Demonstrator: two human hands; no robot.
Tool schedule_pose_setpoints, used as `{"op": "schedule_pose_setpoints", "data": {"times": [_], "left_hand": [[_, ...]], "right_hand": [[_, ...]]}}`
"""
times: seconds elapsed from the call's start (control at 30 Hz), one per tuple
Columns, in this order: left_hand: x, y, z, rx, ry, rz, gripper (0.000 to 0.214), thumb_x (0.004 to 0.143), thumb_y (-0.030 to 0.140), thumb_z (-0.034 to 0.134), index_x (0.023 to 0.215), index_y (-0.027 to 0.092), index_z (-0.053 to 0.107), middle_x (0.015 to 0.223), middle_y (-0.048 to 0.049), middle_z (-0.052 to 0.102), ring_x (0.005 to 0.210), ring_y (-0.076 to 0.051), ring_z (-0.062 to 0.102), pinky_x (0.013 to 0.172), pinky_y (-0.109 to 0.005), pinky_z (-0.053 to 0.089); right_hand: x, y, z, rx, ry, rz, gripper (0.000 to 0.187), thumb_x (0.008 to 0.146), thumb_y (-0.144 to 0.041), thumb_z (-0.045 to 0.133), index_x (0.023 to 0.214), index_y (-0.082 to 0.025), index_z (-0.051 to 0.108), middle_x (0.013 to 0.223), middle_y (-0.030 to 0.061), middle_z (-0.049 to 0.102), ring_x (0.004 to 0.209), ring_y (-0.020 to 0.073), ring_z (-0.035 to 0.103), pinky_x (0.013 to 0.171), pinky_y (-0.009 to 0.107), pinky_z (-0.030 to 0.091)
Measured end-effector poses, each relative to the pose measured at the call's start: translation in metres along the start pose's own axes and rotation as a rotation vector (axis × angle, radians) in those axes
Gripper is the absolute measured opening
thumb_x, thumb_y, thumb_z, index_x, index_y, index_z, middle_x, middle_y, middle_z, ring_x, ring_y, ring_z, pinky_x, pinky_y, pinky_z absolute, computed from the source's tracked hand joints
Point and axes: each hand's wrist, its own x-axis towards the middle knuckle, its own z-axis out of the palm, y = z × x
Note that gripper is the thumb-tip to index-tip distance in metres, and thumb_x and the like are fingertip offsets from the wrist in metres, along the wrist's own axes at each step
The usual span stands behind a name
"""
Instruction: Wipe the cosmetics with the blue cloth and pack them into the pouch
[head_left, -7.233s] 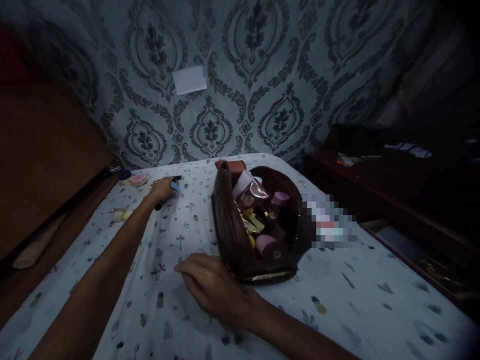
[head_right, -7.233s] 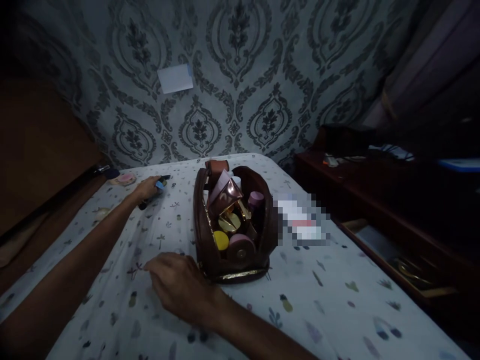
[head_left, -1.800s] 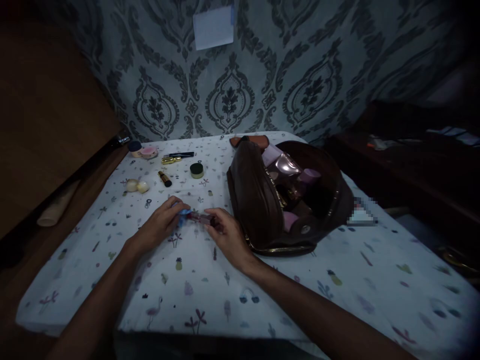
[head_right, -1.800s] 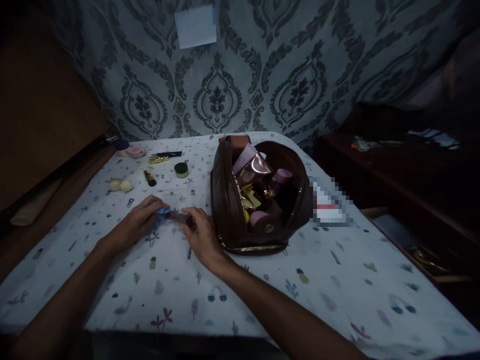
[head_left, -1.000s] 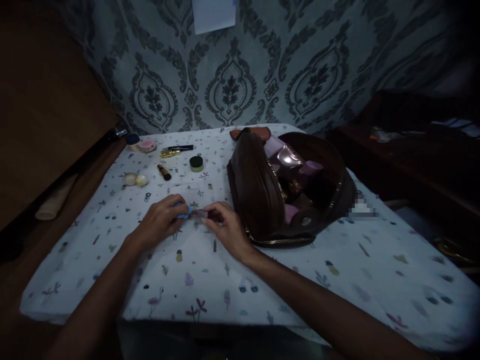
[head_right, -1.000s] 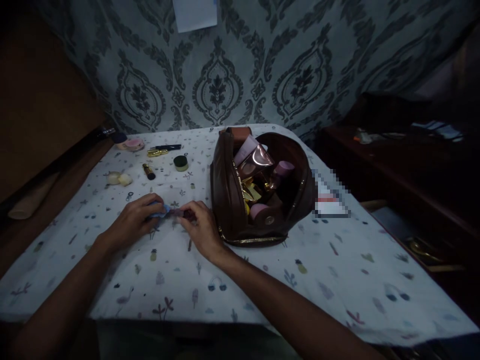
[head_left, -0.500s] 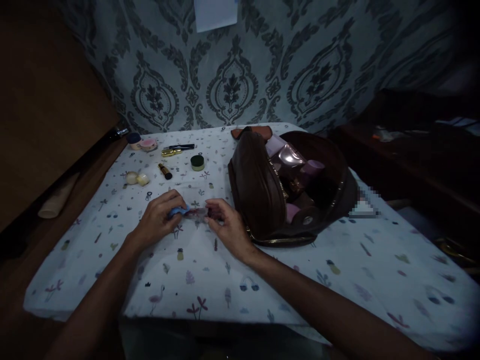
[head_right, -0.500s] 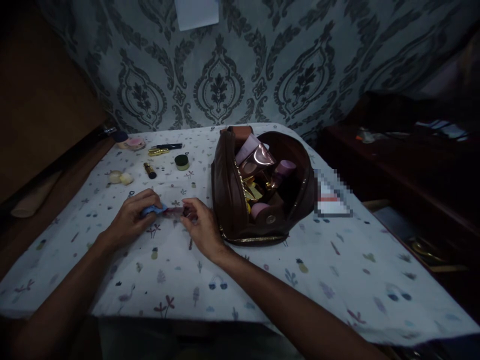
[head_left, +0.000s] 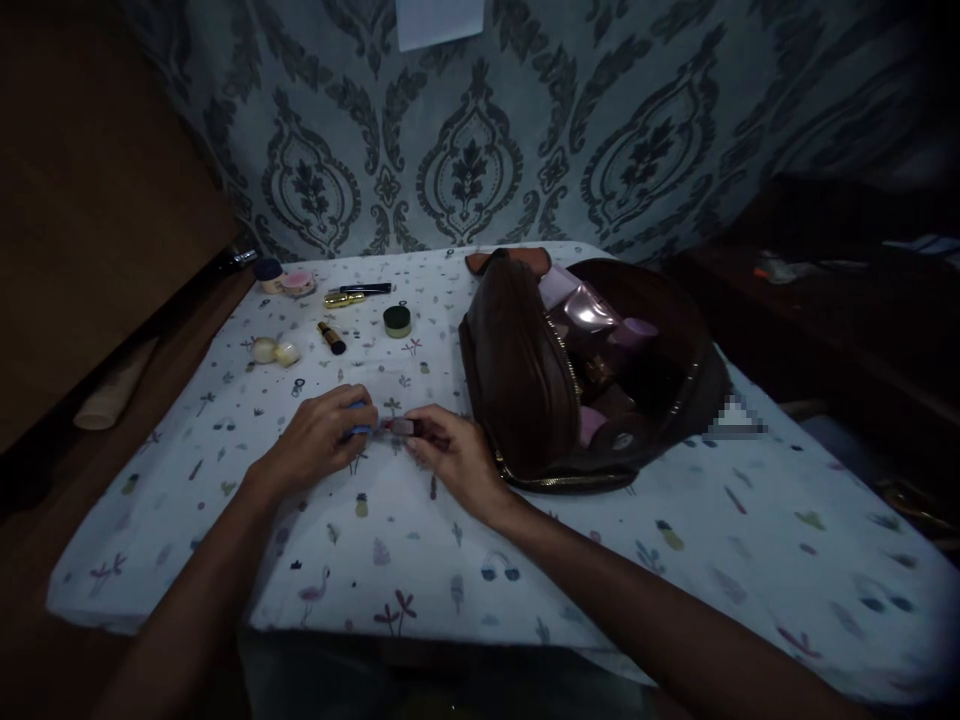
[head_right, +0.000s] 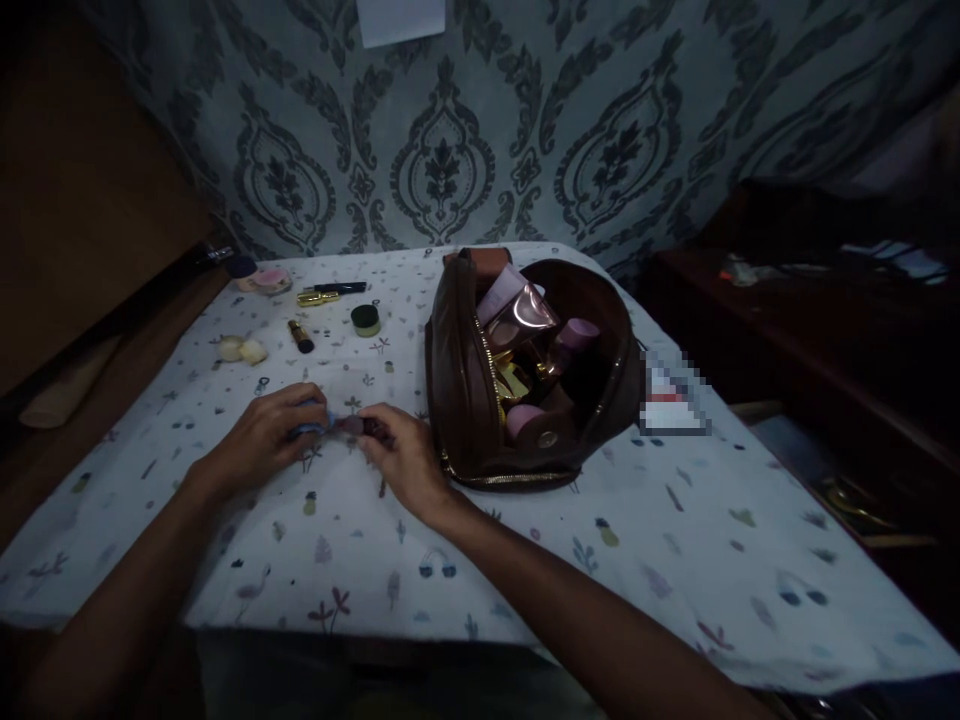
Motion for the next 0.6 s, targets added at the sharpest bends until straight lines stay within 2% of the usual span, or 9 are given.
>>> {"op": "schedule_pose_setpoints", "data": {"times": [0.1,0.23,0.33,0.4,0.47,0.6], "left_hand": [[-0.001,-0.003,-0.004,-0.041,-0.023,-0.034,0.019,0.089,0.013,0.049,0.09,0.021,0.066,0.096,-0.0035,0.063,0.084,-0.018,0.061,0.071,-0.028,0.047],[-0.001,-0.005,-0.006,-0.127,-0.036,-0.056,0.019,0.088,0.011,0.049,0.086,0.022,0.065,0.092,-0.0019,0.062,0.082,-0.017,0.061,0.07,-0.028,0.045],[0.001,-0.001,-0.004,-0.205,0.051,-0.079,0.018,0.088,0.011,0.049,0.085,0.02,0.064,0.089,-0.0024,0.06,0.081,-0.017,0.06,0.07,-0.028,0.045],[0.004,0.005,0.0,-0.248,0.141,-0.044,0.019,0.088,0.01,0.049,0.092,0.02,0.065,0.094,-0.0044,0.061,0.087,-0.018,0.061,0.074,-0.029,0.048],[0.007,0.012,0.005,-0.264,0.178,0.036,0.022,0.09,0.011,0.049,0.1,0.02,0.066,0.103,-0.0071,0.063,0.095,-0.02,0.062,0.081,-0.031,0.05],[0.009,0.017,0.011,-0.198,0.125,0.123,0.019,0.095,0.014,0.051,0.101,0.021,0.067,0.107,-0.0087,0.066,0.1,-0.022,0.063,0.084,-0.033,0.05]], "right_hand": [[0.001,0.002,0.002,0.074,-0.002,0.058,0.026,0.078,-0.016,0.067,0.103,-0.022,0.069,0.082,-0.0009,0.068,0.07,0.0147,0.065,0.065,0.026,0.057],[0.004,0.0,0.001,0.058,0.022,0.003,0.015,0.078,-0.022,0.072,0.093,-0.021,0.07,0.088,0.0025,0.07,0.082,0.017,0.067,0.072,0.027,0.057],[0.004,-0.003,0.0,-0.003,0.016,-0.061,0.015,0.08,-0.019,0.069,0.095,-0.021,0.071,0.092,0.003,0.071,0.084,0.0168,0.067,0.077,0.029,0.056],[0.003,-0.003,-0.001,-0.05,0.013,-0.096,0.022,0.08,-0.016,0.067,0.101,-0.022,0.071,0.096,0.0029,0.072,0.084,0.0165,0.067,0.079,0.03,0.055],[0.002,-0.002,0.0,-0.072,0.006,-0.11,0.03,0.079,-0.014,0.066,0.108,-0.022,0.069,0.099,0.0024,0.072,0.084,0.016,0.067,0.08,0.03,0.055],[0.0,-0.001,0.001,-0.082,-0.005,-0.094,0.034,0.079,-0.013,0.066,0.111,-0.021,0.066,0.096,0.0017,0.072,0.083,0.0157,0.068,0.079,0.03,0.056]]}}
